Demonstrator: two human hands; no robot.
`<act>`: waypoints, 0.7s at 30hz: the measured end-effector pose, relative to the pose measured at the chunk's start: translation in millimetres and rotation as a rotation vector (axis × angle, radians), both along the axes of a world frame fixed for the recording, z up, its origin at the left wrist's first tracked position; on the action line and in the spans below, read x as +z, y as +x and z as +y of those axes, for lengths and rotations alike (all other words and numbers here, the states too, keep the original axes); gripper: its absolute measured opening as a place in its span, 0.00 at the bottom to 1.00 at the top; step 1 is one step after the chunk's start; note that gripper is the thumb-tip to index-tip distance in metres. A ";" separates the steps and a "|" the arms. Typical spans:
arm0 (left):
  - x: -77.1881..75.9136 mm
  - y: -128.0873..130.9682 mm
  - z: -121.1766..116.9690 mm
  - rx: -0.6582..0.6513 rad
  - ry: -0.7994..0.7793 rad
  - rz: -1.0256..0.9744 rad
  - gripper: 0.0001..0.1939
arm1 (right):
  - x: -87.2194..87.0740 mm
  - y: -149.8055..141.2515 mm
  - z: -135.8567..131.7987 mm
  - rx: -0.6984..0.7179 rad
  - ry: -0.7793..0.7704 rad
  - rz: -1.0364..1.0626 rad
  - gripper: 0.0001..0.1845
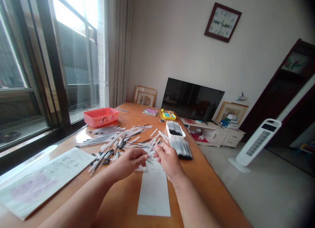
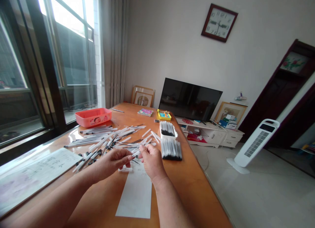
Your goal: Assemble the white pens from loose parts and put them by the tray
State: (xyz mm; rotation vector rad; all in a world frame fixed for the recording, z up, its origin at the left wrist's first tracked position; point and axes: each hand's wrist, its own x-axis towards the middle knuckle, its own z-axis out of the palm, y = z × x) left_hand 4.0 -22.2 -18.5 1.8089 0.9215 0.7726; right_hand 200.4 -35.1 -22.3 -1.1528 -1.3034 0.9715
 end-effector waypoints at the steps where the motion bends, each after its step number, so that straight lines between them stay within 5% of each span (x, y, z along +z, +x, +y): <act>1: 0.5 -0.7 -0.3 -0.010 -0.029 0.000 0.23 | 0.9 0.0 -0.2 0.005 -0.009 0.020 0.24; 14: -3.8 -0.9 3.6 -0.010 -0.011 -0.030 0.21 | 2.7 -2.8 -3.1 0.009 -0.007 -0.007 0.24; 21: 7.4 -6.0 2.4 0.062 -0.069 -0.150 0.20 | -0.2 -0.6 0.2 0.002 -0.032 0.027 0.25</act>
